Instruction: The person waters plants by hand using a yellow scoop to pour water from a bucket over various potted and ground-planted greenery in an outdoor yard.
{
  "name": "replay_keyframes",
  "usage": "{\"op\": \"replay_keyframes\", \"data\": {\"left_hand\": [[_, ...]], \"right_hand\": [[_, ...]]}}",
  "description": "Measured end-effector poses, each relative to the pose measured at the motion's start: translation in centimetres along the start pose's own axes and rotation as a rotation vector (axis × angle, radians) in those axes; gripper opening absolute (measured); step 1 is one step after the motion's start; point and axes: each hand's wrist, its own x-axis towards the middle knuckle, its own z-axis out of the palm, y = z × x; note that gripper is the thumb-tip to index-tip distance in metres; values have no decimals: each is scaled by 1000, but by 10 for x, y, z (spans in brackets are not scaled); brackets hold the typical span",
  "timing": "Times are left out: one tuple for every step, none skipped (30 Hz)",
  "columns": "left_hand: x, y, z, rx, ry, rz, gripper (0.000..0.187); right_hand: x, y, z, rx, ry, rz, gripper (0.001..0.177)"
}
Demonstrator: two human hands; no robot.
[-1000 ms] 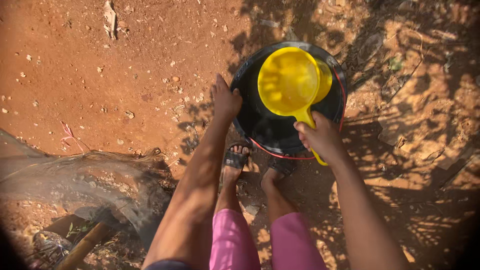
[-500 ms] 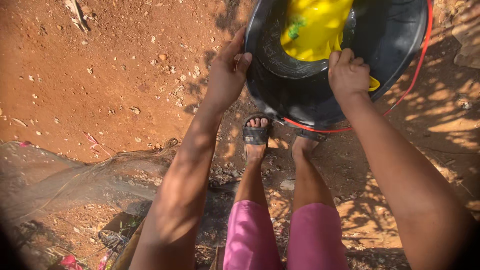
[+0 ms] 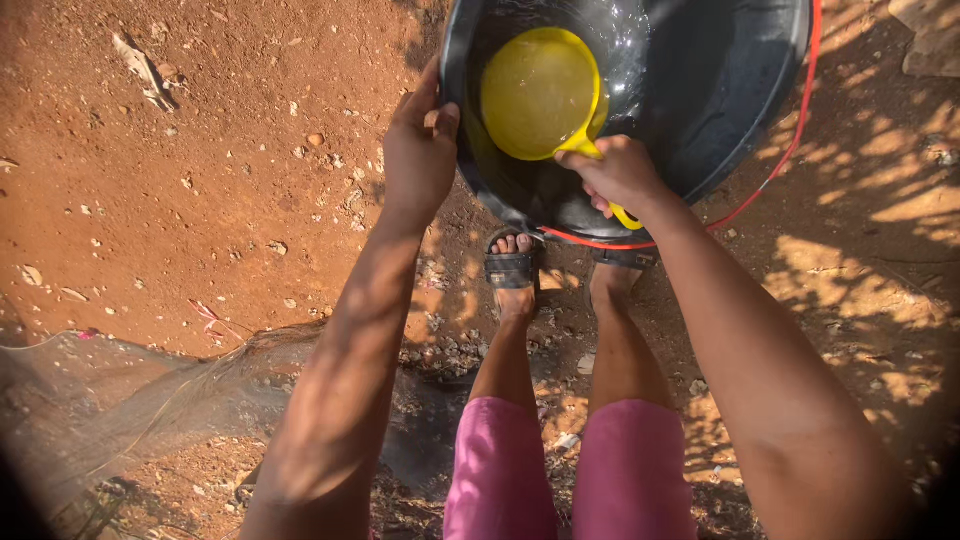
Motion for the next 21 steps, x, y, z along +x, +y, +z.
{"op": "replay_keyframes", "data": {"left_hand": [[6, -8, -4, -73, -10, -64, 50], [16, -17, -8, -146, -20, -129, 52], [27, -25, -13, -219, -23, -183, 55], [32, -35, -20, -313, -54, -340, 62], [39, -42, -25, -407, -88, -495, 69], [44, -49, -29, -500, -121, -651, 77], [45, -54, -33, -474, -169, -631, 84], [41, -58, -34, -447, -215, -610, 91], [39, -58, -29, -433, -179, -625, 81], [37, -54, -26, -419, -141, -639, 73], [33, -47, -29, -627, -159, -542, 69], [27, -38, -32, -833, -183, -443, 65], [16, -28, -35, -1032, -203, -370, 62], [17, -12, -37, -1169, -216, -316, 64], [16, 7, -45, -1299, -222, -274, 67], [9, 28, -53, -1429, -226, -231, 70], [2, 55, -57, -1457, -215, -187, 74], [-19, 80, -63, -1485, -204, -143, 79], [-31, 111, -65, -1521, -200, -83, 84], [-43, 144, -66, -1484, -174, -74, 88], [-63, 175, -65, -1446, -143, -84, 92]], "right_hand": [[-11, -4, 1, 112, -26, 5, 42], [-22, -6, 1, 225, -51, 10, 40], [-32, -11, 1, 240, -62, -37, 40], [-45, -16, 4, 254, -73, -84, 39], [-56, -23, 5, 266, -80, -132, 38], [-64, -33, 4, 213, -73, -189, 41], [-72, -46, 2, 162, -58, -245, 44], [-81, -60, 0, 110, -41, -300, 48], [-91, -77, -2, 149, -41, -311, 43], [-102, -94, -5, 188, -41, -322, 38], [-113, -110, -10, 229, -58, -321, 36], [-125, -127, -16, 270, -76, -321, 34], [-142, -137, -21, 318, -113, -301, 33], [-156, -146, -32, 313, -80, -330, 31], [-172, -155, -40, 317, -57, -351, 29], [-190, -162, -45, 319, -34, -372, 27], [-208, -167, -54, 365, -24, -408, 29], [-237, -165, -60, 410, -15, -445, 31], [-260, -165, -71, 444, 1, -495, 34], [-281, -166, -82, 457, 4, -470, 34], [-306, -163, -89, 476, 1, -428, 33]]}}
